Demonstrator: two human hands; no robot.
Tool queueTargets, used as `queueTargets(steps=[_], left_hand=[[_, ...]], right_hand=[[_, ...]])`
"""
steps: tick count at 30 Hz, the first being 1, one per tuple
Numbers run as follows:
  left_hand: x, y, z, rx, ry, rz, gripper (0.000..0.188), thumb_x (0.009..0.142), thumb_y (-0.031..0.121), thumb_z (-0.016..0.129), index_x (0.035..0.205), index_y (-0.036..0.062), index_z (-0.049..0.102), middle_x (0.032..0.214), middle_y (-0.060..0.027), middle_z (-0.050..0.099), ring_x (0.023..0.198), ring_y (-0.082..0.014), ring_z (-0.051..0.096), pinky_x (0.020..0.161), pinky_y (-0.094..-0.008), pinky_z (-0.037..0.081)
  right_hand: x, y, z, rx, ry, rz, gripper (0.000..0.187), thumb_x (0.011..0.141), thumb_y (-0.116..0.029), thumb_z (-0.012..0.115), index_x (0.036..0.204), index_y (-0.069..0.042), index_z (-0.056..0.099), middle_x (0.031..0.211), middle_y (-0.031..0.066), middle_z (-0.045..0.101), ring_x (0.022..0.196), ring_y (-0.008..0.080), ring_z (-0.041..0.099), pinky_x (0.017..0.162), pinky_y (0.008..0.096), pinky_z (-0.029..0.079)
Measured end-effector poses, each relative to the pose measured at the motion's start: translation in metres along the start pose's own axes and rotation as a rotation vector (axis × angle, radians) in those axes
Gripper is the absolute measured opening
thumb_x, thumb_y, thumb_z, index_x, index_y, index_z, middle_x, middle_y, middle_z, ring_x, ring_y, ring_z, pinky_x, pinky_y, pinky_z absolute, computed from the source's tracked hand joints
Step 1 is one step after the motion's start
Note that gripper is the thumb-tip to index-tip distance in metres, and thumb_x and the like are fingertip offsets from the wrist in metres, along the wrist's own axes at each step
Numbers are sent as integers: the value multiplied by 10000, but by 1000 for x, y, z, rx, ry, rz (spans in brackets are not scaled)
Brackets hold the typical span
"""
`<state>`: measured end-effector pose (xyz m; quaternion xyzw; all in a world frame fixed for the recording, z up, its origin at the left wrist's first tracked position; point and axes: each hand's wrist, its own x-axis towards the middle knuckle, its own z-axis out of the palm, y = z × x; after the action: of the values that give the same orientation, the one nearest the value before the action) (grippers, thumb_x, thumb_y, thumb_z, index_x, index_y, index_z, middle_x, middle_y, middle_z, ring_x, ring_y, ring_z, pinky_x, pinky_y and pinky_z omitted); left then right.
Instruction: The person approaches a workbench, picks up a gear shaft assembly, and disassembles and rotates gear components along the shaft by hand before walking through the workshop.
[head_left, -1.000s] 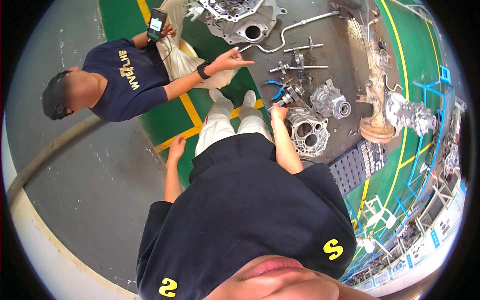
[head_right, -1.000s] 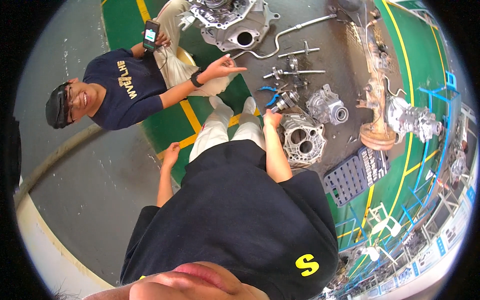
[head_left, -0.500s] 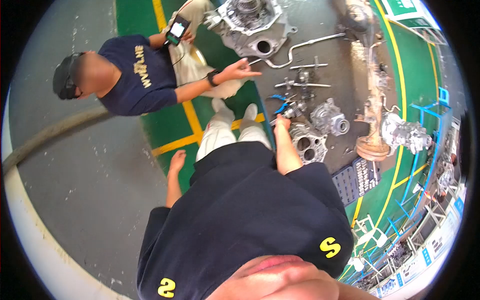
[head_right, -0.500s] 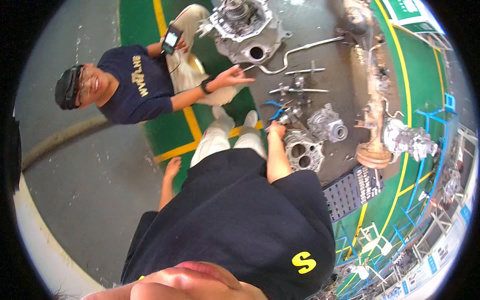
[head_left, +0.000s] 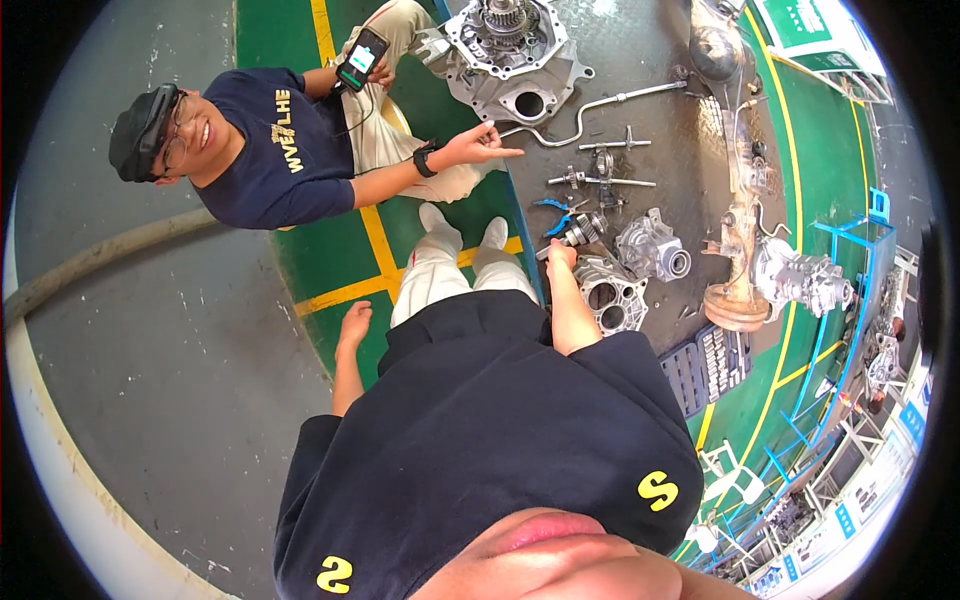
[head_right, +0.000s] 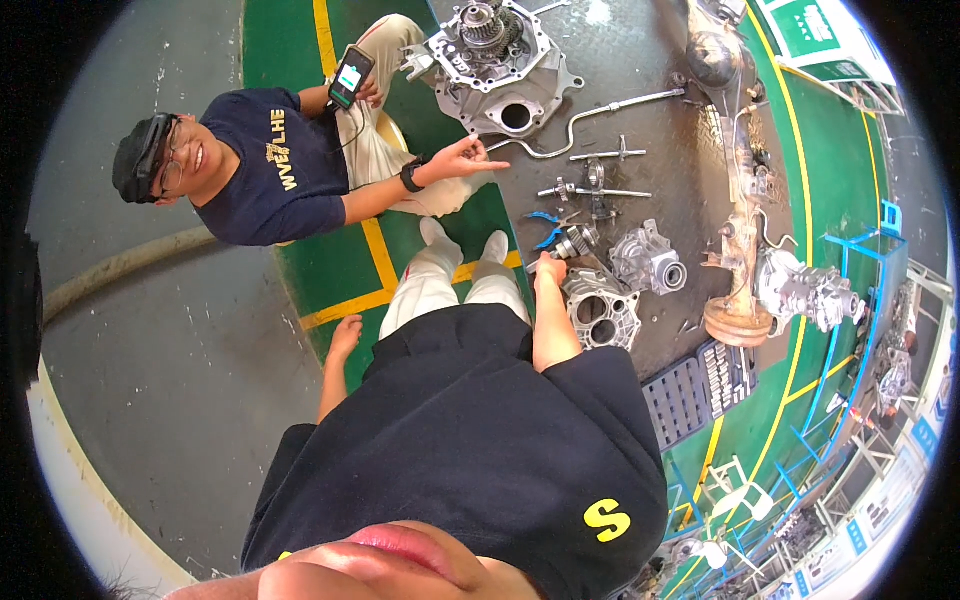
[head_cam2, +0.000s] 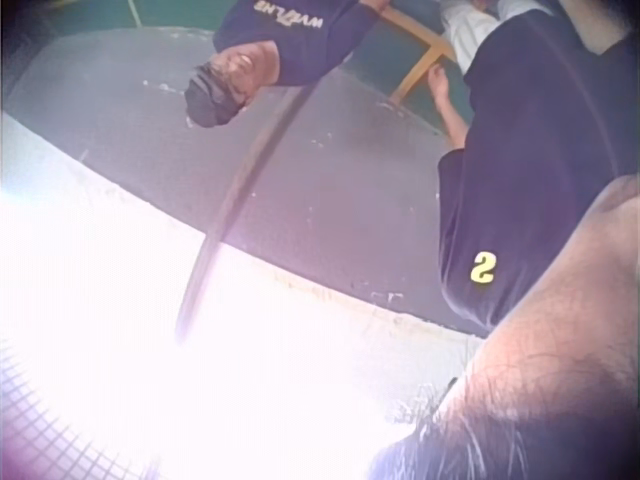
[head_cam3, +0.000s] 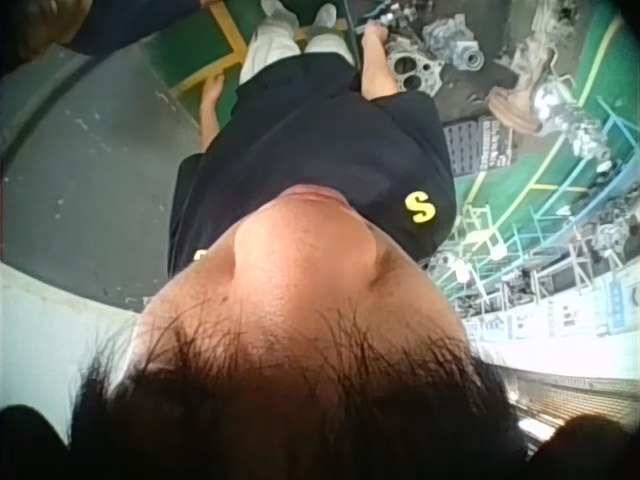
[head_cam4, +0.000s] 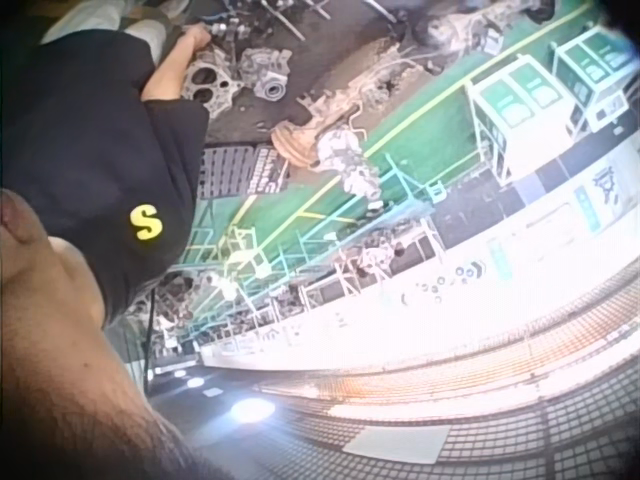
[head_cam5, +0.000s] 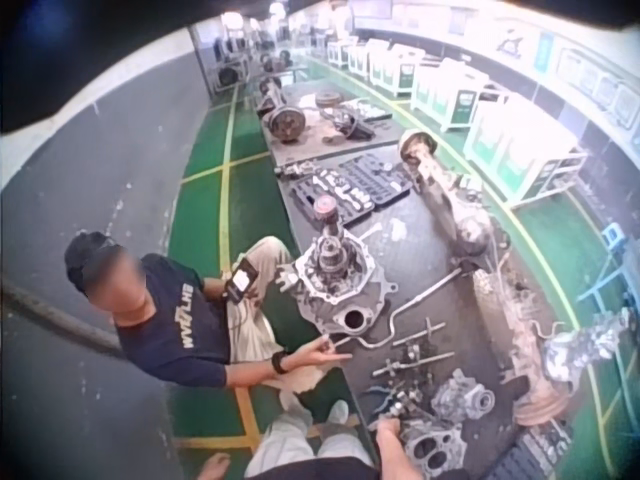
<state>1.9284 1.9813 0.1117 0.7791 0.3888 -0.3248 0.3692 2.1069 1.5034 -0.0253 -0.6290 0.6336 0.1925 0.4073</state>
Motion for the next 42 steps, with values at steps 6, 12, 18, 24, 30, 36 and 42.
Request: queueTargets(steps=[6, 12, 18, 24, 30, 36, 42], left_hand=[[0, -21, 5, 16, 48, 89, 328, 877, 205, 533, 1167, 63, 595, 902, -49, 632, 735, -148, 584, 618, -287, 472], [-3, -5, 2, -2, -7, -35, 351, 875, 237, 540, 1184, 86, 610, 1094, -129, 662, 1028, -259, 622, 878, -337, 473], [-1, 0, 0, 1, -23, 7, 354, 875, 234, 546, 1187, 80, 607, 1129, -139, 652, 1056, -264, 616, 891, -335, 470], [-5, 12, 0, 48, -27, 8, 353, 876, 226, 548, 1189, 74, 605, 1143, -142, 649, 1088, -270, 608, 915, -342, 463], [-2, 17, 4, 74, -34, 20, 362, 880, 226, 544, 1196, 61, 603, 1141, -151, 649, 1084, -275, 609, 915, -348, 462], [-2, 22, 6, 83, -37, 41, 361, 881, 227, 539, 1191, 55, 604, 1131, -151, 650, 1072, -279, 613, 905, -351, 465], [-1, 18, 3, 91, -22, 37, 358, 873, 222, 539, 1186, 61, 608, 1112, -150, 659, 1038, -271, 626, 894, -346, 472]], right_hand=[[-1, 1, 9, -2, 33, 15, 469, 813, -272, 664, 1155, 40, 591, 1171, 229, 620, 1078, 366, 608, 921, 440, 483], [13, 13, 13, 54, -3, -16, 511, 807, -276, 725, 1159, 58, 564, 1168, 231, 618, 1074, 366, 606, 912, 437, 473], [22, 18, 18, 64, 47, -100, 475, 808, -228, 721, 1153, 55, 558, 1103, 198, 631, 953, 317, 626, 769, 410, 496], [22, 19, 14, 113, 19, -135, 441, 822, -210, 698, 1167, 22, 549, 1058, 160, 640, 850, 274, 651, 645, 388, 519], [-22, -8, -4, 71, 50, -105, 494, 828, -284, 623, 1148, 87, 555, 1166, 240, 612, 1069, 363, 598, 914, 413, 447], [27, 13, 16, 153, -9, -86, 404, 831, -266, 654, 1067, 55, 587, 1001, 134, 643, 818, 245, 650, 633, 371, 523], [5, 2, 7, 432, -190, 39, 266, 839, -250, 637, 926, -7, 571, 827, 82, 622, 736, 207, 629, 602, 368, 513]])
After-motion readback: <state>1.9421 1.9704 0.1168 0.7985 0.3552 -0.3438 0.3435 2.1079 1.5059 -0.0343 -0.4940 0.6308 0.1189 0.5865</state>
